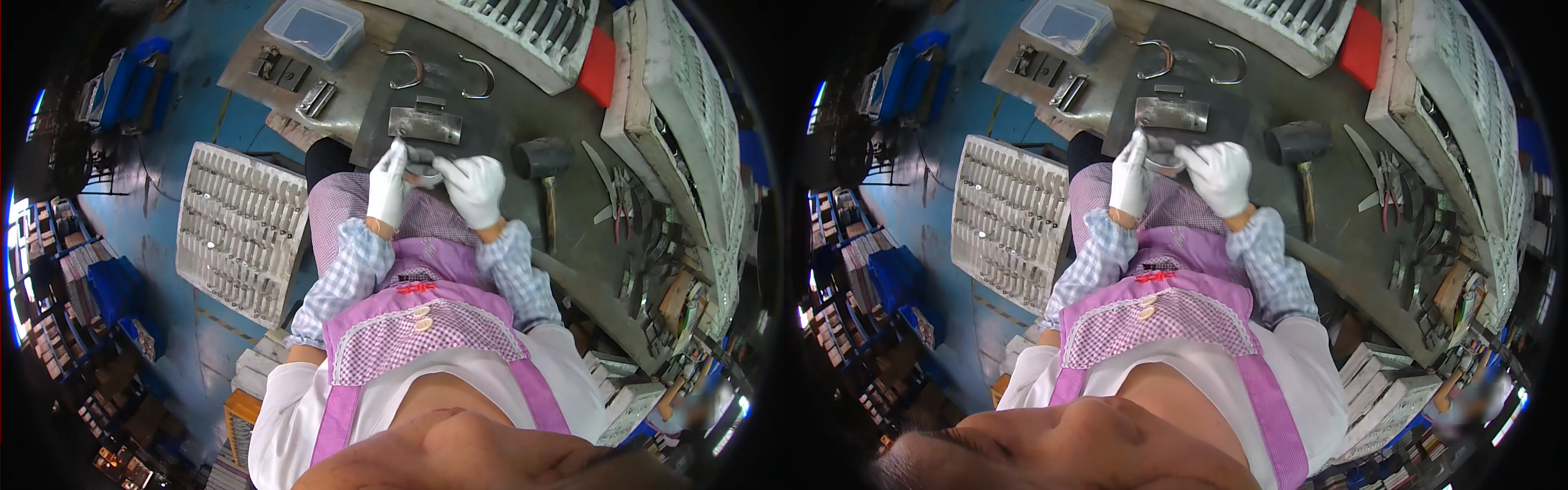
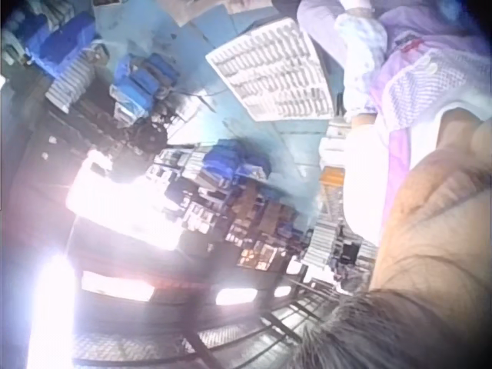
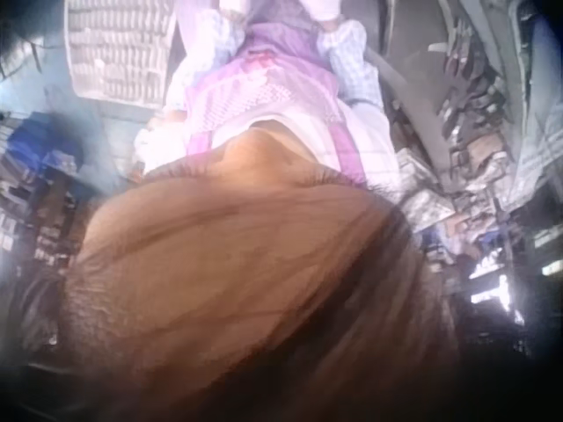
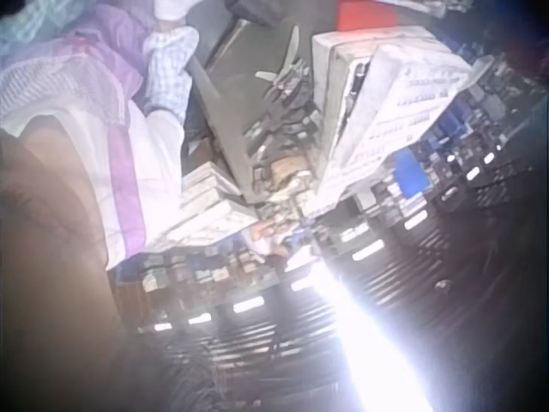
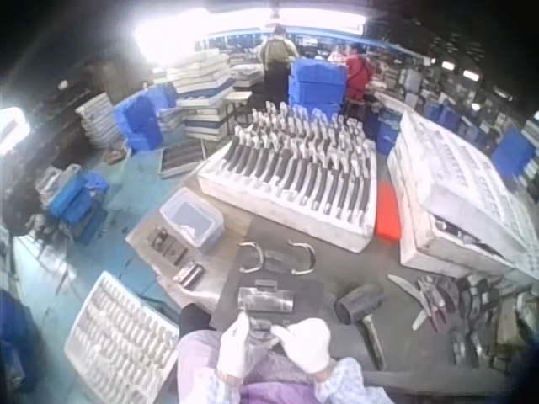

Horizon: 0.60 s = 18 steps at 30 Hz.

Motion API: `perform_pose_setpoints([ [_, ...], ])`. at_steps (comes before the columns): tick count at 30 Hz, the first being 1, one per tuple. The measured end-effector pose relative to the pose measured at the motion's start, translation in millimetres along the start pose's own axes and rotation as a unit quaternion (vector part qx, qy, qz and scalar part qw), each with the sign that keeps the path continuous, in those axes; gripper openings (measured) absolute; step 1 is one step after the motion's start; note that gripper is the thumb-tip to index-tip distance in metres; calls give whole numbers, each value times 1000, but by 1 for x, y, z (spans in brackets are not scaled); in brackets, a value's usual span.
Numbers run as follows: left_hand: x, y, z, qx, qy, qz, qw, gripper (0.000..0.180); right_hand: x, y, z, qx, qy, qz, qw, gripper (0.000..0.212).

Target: The recorder is assembling small curved metal parts onto a base component at a workstation in a fabrication facility.

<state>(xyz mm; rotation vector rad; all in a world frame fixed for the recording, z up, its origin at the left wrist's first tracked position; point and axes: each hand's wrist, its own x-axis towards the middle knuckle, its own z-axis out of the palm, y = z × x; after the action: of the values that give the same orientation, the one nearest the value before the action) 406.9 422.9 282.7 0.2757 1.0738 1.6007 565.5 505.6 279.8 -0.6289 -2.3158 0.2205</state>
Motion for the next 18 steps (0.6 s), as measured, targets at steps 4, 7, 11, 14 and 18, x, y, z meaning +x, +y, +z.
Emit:
perform_pose_setpoints([
  [4,-29,4,-51,-124,14,-91,988,42,-33,31,-72,-69,153,296,940,29],
  [7,-43,21,-61,-120,25,-107,987,35,-119,70,-83,-298,-33,351,887,47],
  [11,-43,50,-45,339,-77,70,935,20,-84,82,-94,-149,-64,498,852,43],
  [14,-4,42,-46,540,-176,291,770,18,-10,42,-106,247,-50,623,741,26],
  [18,33,44,-42,661,-209,215,688,16,86,-47,-185,515,-64,524,676,22],
])
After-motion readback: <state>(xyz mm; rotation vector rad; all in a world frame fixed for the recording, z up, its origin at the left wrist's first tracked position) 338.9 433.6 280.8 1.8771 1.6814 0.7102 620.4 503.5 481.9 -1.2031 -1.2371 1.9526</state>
